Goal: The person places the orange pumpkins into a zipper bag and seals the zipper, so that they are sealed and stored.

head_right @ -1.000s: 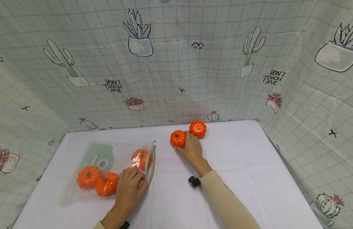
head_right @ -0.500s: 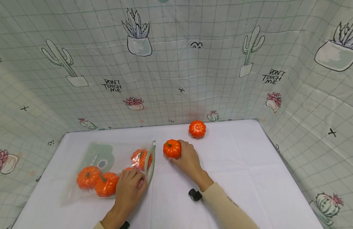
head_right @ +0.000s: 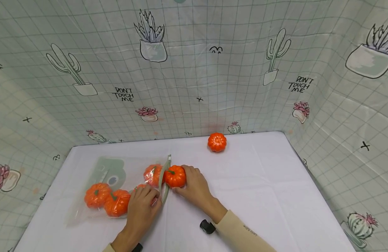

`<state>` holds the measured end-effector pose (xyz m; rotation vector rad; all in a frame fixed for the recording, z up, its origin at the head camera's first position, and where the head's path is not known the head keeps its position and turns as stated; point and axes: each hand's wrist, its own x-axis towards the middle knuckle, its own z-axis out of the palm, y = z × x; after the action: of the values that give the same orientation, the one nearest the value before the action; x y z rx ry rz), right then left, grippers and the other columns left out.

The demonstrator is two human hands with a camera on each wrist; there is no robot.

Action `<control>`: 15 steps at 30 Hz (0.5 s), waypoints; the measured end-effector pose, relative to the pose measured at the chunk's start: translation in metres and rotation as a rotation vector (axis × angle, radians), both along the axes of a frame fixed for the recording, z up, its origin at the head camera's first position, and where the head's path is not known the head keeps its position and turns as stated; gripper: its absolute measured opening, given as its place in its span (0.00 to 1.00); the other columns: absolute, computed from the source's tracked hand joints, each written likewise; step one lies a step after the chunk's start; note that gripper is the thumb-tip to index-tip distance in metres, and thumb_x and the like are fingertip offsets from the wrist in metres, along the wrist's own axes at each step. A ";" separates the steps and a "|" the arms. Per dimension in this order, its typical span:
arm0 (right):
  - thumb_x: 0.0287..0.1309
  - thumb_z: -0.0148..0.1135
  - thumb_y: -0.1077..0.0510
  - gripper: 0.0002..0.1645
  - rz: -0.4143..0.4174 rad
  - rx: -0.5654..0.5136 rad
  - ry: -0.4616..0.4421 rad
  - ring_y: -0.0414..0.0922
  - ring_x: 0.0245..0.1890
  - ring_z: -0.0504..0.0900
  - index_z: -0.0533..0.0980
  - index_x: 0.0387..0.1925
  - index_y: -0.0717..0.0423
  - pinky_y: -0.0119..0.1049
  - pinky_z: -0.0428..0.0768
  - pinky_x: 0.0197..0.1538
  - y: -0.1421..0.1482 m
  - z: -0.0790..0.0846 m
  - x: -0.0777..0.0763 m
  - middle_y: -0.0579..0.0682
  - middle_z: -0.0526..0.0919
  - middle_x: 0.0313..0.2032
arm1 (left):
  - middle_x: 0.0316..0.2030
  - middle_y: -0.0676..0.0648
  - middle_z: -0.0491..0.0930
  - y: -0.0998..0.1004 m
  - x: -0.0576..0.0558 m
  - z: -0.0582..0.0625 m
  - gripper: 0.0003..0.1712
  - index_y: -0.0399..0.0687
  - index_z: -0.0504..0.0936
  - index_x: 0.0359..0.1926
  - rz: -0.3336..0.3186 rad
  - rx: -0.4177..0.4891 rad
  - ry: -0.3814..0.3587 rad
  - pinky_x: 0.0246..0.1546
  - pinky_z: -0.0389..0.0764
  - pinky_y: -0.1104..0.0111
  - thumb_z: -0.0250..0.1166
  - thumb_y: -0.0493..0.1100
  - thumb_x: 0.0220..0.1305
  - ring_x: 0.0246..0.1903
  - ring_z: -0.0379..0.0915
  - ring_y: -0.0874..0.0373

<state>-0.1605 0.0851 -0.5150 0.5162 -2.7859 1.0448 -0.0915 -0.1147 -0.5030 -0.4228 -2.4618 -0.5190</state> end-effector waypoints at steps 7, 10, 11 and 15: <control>0.48 0.86 0.50 0.47 0.022 0.024 0.018 0.55 0.52 0.81 0.73 0.64 0.65 0.52 0.82 0.57 -0.013 0.001 0.005 0.58 0.84 0.55 | 0.29 0.53 0.74 0.000 0.000 0.002 0.13 0.50 0.82 0.28 -0.003 -0.001 -0.011 0.33 0.69 0.64 0.81 0.35 0.49 0.31 0.68 0.56; 0.49 0.85 0.49 0.47 0.034 0.047 0.033 0.55 0.51 0.81 0.73 0.64 0.65 0.51 0.82 0.56 -0.020 0.001 0.005 0.59 0.84 0.54 | 0.29 0.53 0.74 0.000 -0.001 0.002 0.14 0.50 0.82 0.27 -0.011 -0.005 0.010 0.33 0.69 0.64 0.80 0.35 0.48 0.30 0.67 0.56; 0.49 0.85 0.48 0.47 0.036 0.048 0.037 0.55 0.51 0.81 0.73 0.64 0.65 0.51 0.83 0.56 -0.022 0.002 0.005 0.59 0.84 0.55 | 0.29 0.53 0.74 0.000 -0.001 0.002 0.14 0.50 0.82 0.27 -0.014 -0.005 0.017 0.33 0.69 0.64 0.80 0.35 0.48 0.30 0.67 0.56; 0.49 0.85 0.47 0.48 0.037 0.072 0.072 0.56 0.50 0.81 0.73 0.64 0.65 0.50 0.83 0.54 -0.032 0.001 0.004 0.60 0.84 0.55 | 0.29 0.53 0.74 0.000 -0.002 0.002 0.13 0.50 0.82 0.27 -0.023 -0.002 0.033 0.32 0.68 0.64 0.80 0.35 0.48 0.30 0.67 0.56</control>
<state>-0.1570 0.0535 -0.5138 0.6044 -2.7692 0.9161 -0.0930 -0.1148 -0.5006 -0.4572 -2.4287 -0.5144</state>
